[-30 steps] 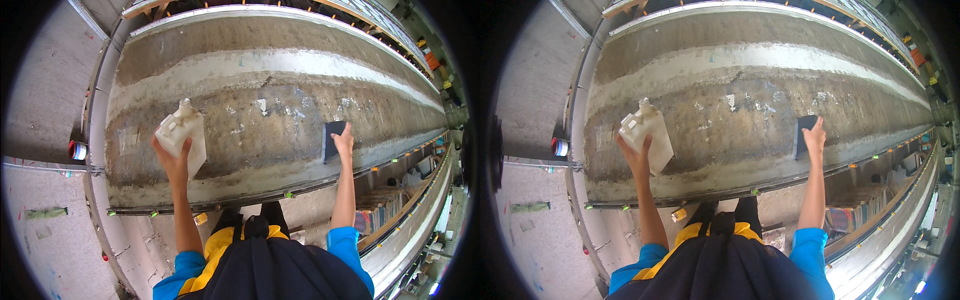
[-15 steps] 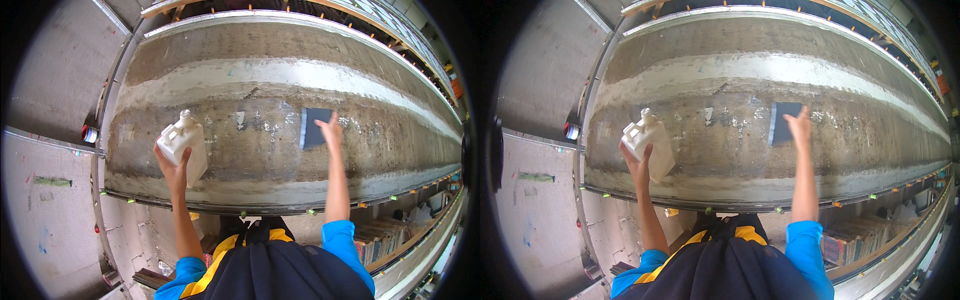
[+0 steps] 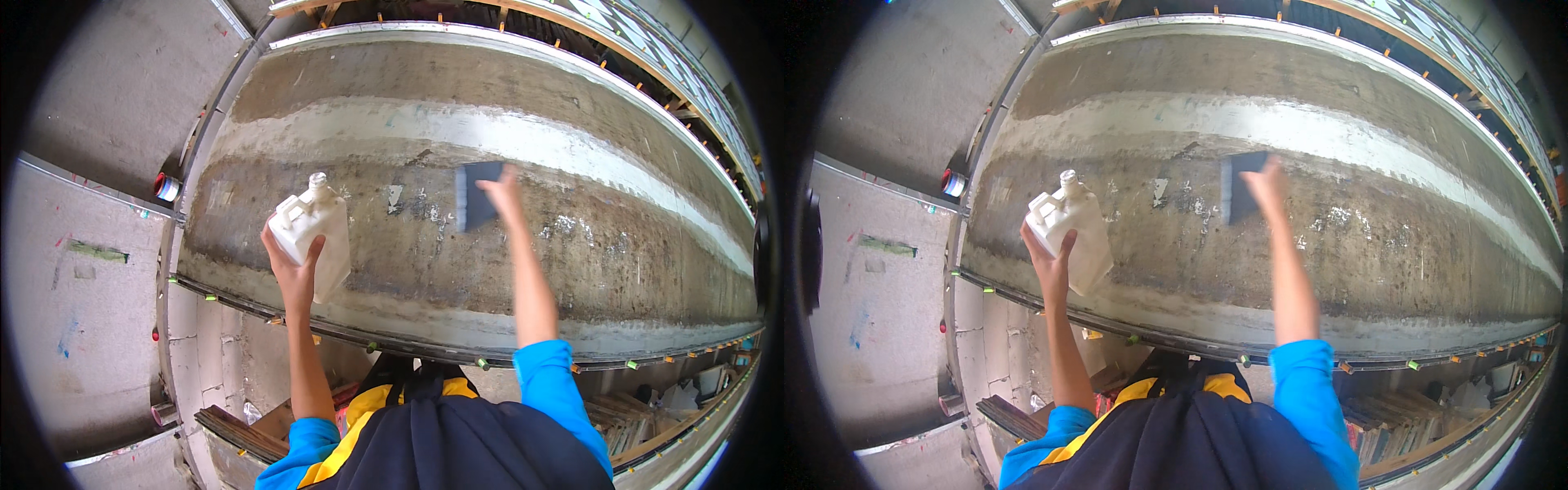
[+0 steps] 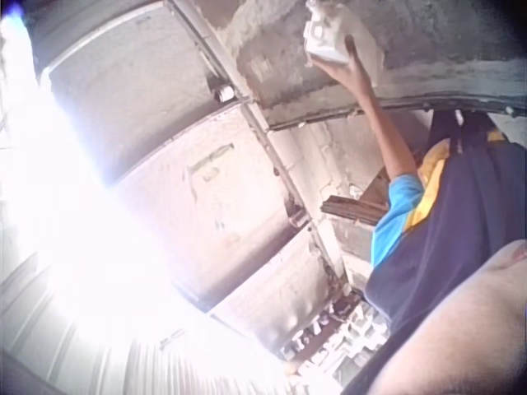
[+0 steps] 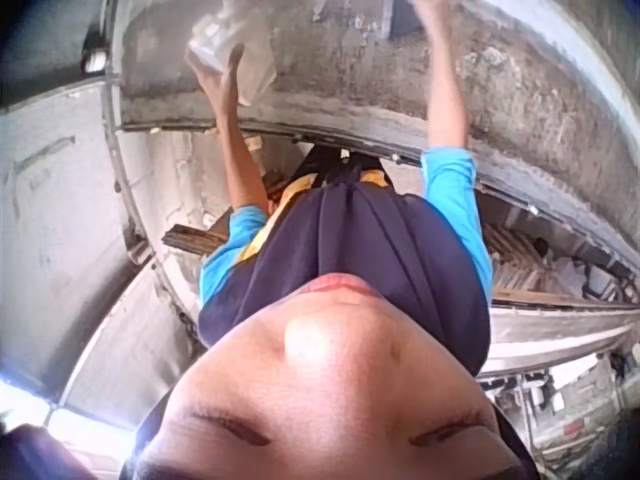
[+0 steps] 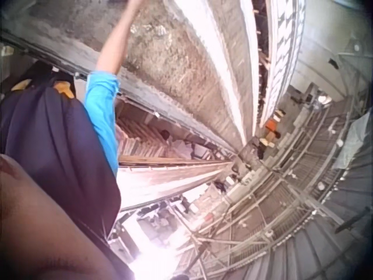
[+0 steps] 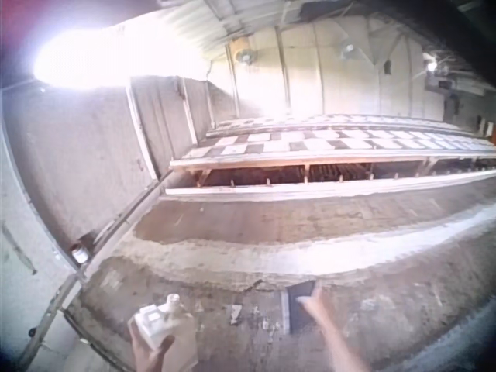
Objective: The person pours a white liquid from a plastic bottle onto a large, curved, metallic surface and spreads it with a rectangular tool. The person repeatedly applies the liquid and wipes the surface in a systematic manner, moving across the curved area.
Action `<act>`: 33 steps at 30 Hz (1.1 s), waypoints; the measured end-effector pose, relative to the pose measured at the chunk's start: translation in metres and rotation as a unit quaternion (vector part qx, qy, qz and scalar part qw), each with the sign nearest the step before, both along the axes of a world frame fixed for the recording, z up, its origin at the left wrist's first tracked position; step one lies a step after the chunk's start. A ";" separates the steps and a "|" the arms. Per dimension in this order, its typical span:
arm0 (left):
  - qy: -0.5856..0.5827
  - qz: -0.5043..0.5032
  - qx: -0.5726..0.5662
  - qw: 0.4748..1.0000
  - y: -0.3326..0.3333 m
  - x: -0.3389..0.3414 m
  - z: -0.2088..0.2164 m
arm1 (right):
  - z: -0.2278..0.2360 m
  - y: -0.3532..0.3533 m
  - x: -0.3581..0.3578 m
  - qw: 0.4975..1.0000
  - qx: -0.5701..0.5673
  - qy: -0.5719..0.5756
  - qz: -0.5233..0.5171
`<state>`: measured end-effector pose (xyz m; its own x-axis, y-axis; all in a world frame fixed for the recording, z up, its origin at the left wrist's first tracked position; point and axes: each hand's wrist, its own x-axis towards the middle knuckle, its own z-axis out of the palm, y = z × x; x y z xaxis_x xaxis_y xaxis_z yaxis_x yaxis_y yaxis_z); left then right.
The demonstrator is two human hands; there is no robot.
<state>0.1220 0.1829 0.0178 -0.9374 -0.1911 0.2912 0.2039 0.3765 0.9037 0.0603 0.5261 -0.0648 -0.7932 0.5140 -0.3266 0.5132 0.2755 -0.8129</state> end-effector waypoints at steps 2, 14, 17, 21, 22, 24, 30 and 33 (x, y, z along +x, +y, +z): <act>-0.006 -0.014 0.012 1.000 0.003 -0.004 0.001 | -0.031 0.088 0.025 0.998 0.008 0.007 -0.063; 0.013 -0.106 0.021 0.994 0.010 -0.048 -0.001 | -0.022 -0.101 -0.066 0.990 0.102 0.040 0.092; 0.003 -0.106 0.003 0.994 0.002 -0.062 -0.009 | -0.028 -0.042 -0.030 0.987 0.145 0.069 -0.021; -0.022 -0.140 0.023 0.990 -0.001 -0.078 -0.020 | 0.021 0.039 0.029 0.981 0.094 -0.044 -0.163; -0.016 -0.158 0.018 0.987 0.005 -0.081 -0.020 | 0.031 0.046 0.037 0.983 0.094 -0.056 -0.149; 0.000 -0.188 -0.035 0.981 0.018 -0.091 -0.023 | 0.032 0.036 0.041 0.984 0.089 -0.050 -0.146; 0.027 -0.244 -0.137 0.960 0.052 -0.100 -0.016 | 0.006 -0.052 0.036 0.997 0.034 -0.058 0.023; 0.035 -0.264 -0.257 0.929 0.062 -0.096 -0.004 | 0.006 0.015 0.077 0.978 0.120 -0.076 -0.156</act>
